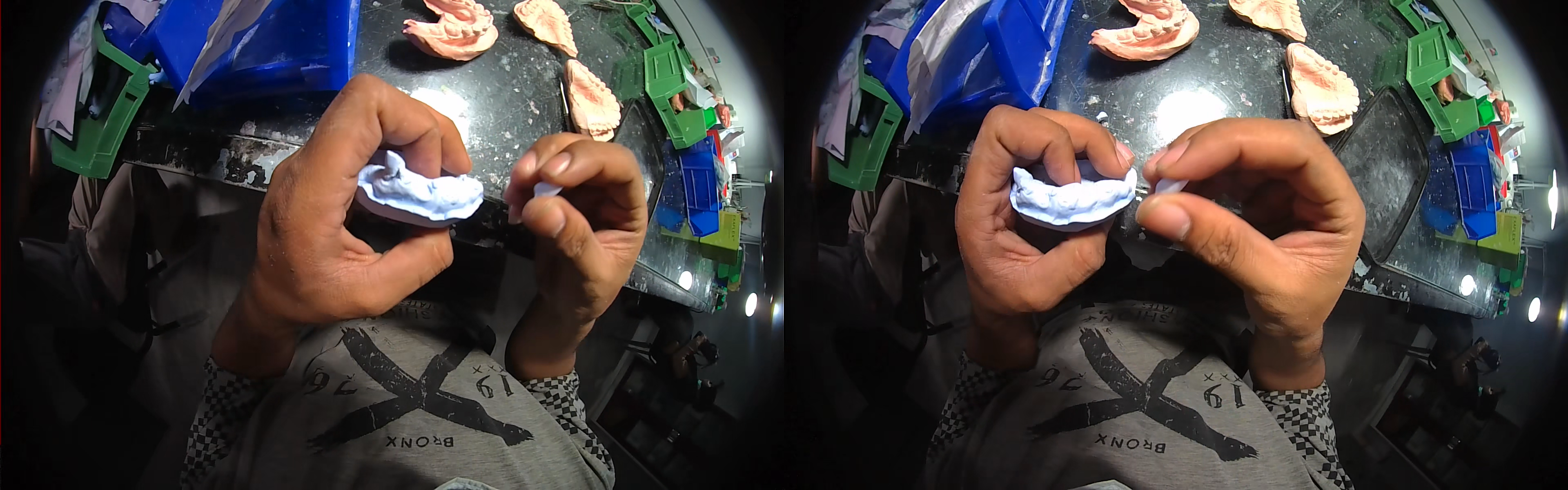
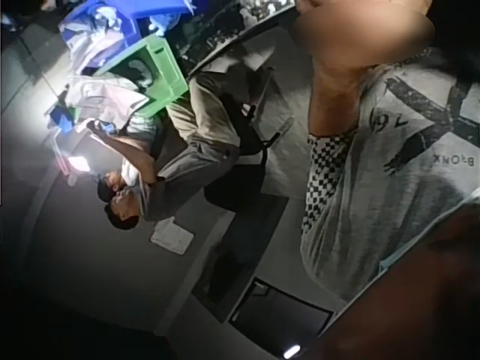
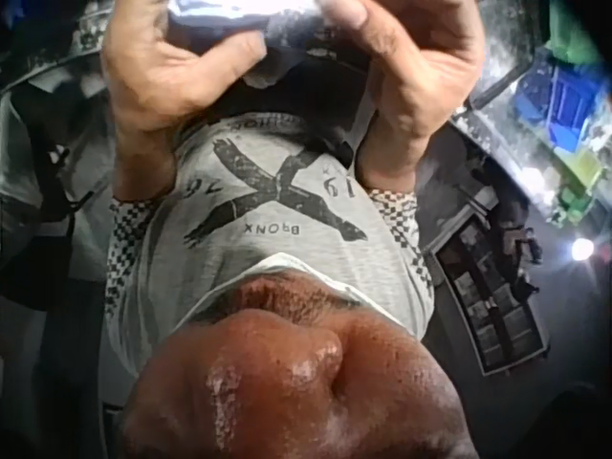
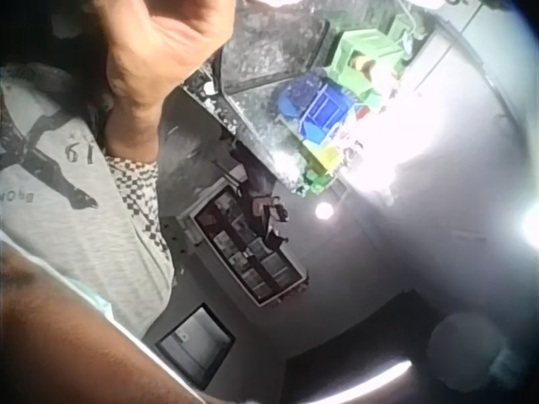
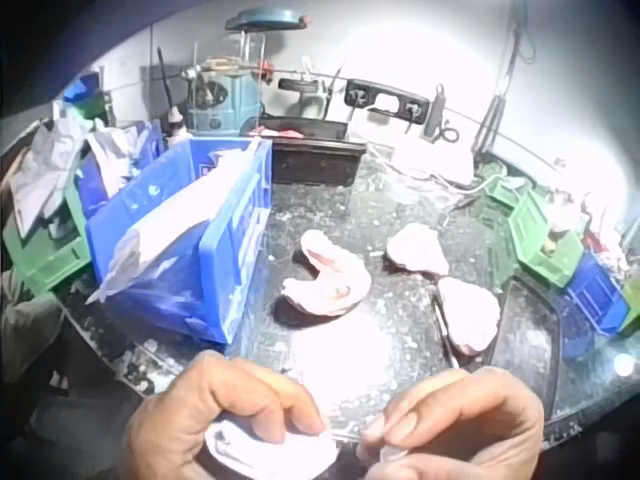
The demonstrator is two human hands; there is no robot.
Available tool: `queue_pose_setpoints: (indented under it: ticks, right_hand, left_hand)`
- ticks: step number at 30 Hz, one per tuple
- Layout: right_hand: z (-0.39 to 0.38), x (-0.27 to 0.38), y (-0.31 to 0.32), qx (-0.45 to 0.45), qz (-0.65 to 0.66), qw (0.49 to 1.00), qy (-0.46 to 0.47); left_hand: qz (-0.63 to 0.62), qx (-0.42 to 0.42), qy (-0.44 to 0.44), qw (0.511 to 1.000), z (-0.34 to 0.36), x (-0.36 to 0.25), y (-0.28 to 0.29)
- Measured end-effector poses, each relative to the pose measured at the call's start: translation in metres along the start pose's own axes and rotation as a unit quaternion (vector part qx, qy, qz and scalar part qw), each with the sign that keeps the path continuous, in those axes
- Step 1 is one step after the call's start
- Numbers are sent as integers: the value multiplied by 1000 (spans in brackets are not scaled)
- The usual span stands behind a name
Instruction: The person uses a metal tool to scrape and refine the surface of plaster dental models. They then fit a small white component into a blue-tinted dental model held in their hands.
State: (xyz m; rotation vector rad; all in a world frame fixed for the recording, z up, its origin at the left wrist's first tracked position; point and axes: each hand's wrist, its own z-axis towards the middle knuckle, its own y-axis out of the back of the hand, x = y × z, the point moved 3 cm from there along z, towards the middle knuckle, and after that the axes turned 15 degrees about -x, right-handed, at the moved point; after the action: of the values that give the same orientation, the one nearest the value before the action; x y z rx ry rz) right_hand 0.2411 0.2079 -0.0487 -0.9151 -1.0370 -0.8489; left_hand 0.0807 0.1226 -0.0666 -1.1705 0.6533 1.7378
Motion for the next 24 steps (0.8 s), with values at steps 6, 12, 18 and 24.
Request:
queue_pose_setpoints:
  ticks: [6,12,18,24]
  right_hand:
    - [1,22,2,226,98,963,110]
    - [-30,84,-21,343,-108,884,298]
    - [-35,94,-36,335,-252,854,308]
    - [-27,86,-46,207,-417,885,-24]
  left_hand:
    - [74,-5,-28,997,-1,0,-5]
    - [111,-5,-49,993,-2,0,-2]
    - [83,-11,-64,994,-1,-2,-7]
    - [39,-24,-50,998,-3,5,-6]
